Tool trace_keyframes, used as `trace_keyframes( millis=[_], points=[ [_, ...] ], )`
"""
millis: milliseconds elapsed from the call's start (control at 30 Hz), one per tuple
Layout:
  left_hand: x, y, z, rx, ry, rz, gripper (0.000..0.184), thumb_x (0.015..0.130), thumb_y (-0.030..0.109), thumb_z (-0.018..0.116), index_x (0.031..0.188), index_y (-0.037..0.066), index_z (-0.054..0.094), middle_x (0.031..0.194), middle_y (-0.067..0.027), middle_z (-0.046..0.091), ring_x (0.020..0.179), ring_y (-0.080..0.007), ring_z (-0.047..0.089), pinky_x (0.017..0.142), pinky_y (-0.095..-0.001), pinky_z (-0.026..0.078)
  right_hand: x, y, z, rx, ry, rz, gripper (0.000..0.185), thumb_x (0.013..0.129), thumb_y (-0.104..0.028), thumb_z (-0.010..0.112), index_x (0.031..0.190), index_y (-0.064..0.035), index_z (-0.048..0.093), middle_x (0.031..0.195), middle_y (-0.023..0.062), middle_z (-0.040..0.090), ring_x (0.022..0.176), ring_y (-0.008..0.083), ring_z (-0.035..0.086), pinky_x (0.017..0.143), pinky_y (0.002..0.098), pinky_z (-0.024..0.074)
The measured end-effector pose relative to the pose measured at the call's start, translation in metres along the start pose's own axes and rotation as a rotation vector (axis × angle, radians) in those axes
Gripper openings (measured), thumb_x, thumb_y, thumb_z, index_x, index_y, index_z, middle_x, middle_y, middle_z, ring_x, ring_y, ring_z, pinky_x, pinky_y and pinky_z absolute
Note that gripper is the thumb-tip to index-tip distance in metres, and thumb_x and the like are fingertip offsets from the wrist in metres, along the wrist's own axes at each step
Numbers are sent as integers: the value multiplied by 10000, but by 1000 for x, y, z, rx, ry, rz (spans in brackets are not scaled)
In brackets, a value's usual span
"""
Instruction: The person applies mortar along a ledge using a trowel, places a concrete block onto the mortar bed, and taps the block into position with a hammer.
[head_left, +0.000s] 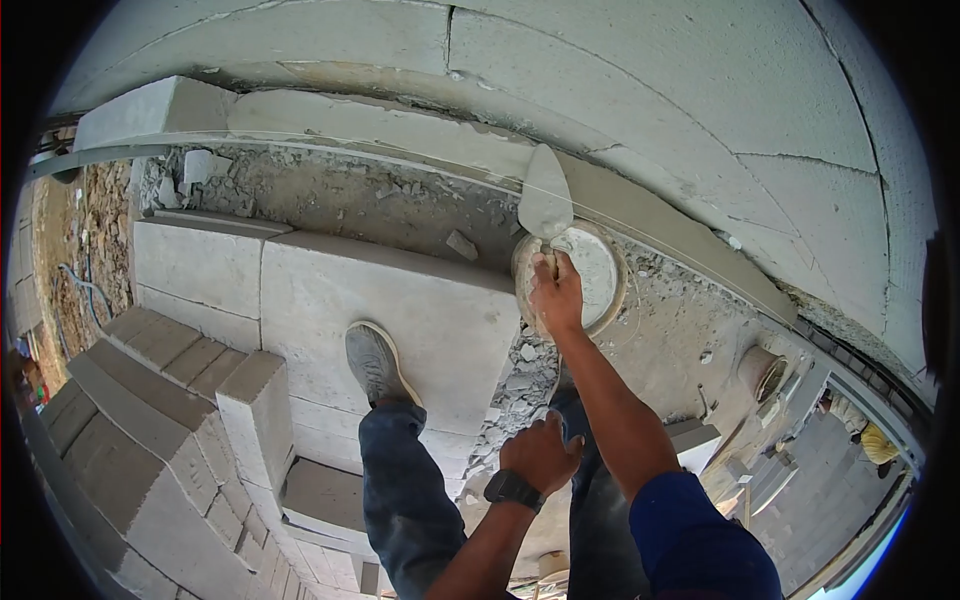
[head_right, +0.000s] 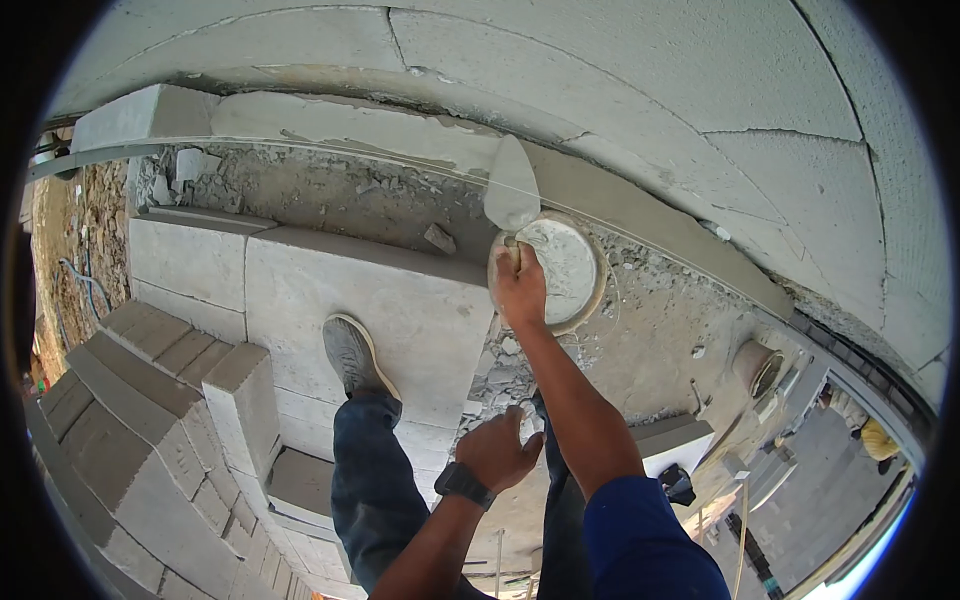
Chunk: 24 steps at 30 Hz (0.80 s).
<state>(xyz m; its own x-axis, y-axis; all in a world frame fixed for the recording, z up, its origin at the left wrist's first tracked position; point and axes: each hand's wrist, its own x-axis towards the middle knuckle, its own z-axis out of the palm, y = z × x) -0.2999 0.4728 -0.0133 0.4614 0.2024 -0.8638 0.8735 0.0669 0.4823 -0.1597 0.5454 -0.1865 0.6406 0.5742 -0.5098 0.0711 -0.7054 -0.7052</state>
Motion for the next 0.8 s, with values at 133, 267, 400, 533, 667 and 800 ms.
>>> trace_keyframes(
  millis=[133,267,400,533,667,800],
  points=[
    [-7,-10,-2,41,-59,-32,513,932,438,603,1240,29,572,982,-203,727,907,-378,719,767,-515,554,-11,5,-2,385,-60,239,343,1021,-401,589,1043,-60,560,691,50,552,498,156,547,455,322,472],
    [-19,-25,-5,115,-148,-82,505,945,452,559,1237,39,571,980,-193,727,916,-377,720,784,-526,545,-9,-13,46,634,-133,330,393,1013,-457,596,1105,-75,585,692,40,545,481,152,537,431,310,456],
    [-24,-40,-9,106,-230,-58,538,954,473,524,1263,34,551,999,-201,731,931,-378,724,796,-522,545,0,-46,109,613,-229,281,406,1011,-477,590,1093,-79,578,702,44,561,487,150,549,430,320,463],
    [-31,-48,-14,51,-224,20,419,928,456,570,1069,85,703,960,-162,746,902,-358,737,767,-513,551,2,-90,168,539,-298,236,400,1011,-479,588,1076,-84,577,711,46,572,496,147,563,435,318,474],
    [-41,-51,-25,7,-227,55,339,888,425,630,1005,125,734,986,-146,745,963,-315,729,798,-468,511,-2,-135,225,466,-356,231,349,1023,-440,569,1038,-91,563,718,49,573,495,150,565,438,316,489],
    [-32,-69,20,-198,-38,95,280,873,378,647,973,130,728,965,-148,746,946,-311,728,778,-463,511,-7,-178,283,421,-397,197,322,1017,-405,584,1012,-86,546,726,54,572,487,157,562,427,323,485]
  ],
)
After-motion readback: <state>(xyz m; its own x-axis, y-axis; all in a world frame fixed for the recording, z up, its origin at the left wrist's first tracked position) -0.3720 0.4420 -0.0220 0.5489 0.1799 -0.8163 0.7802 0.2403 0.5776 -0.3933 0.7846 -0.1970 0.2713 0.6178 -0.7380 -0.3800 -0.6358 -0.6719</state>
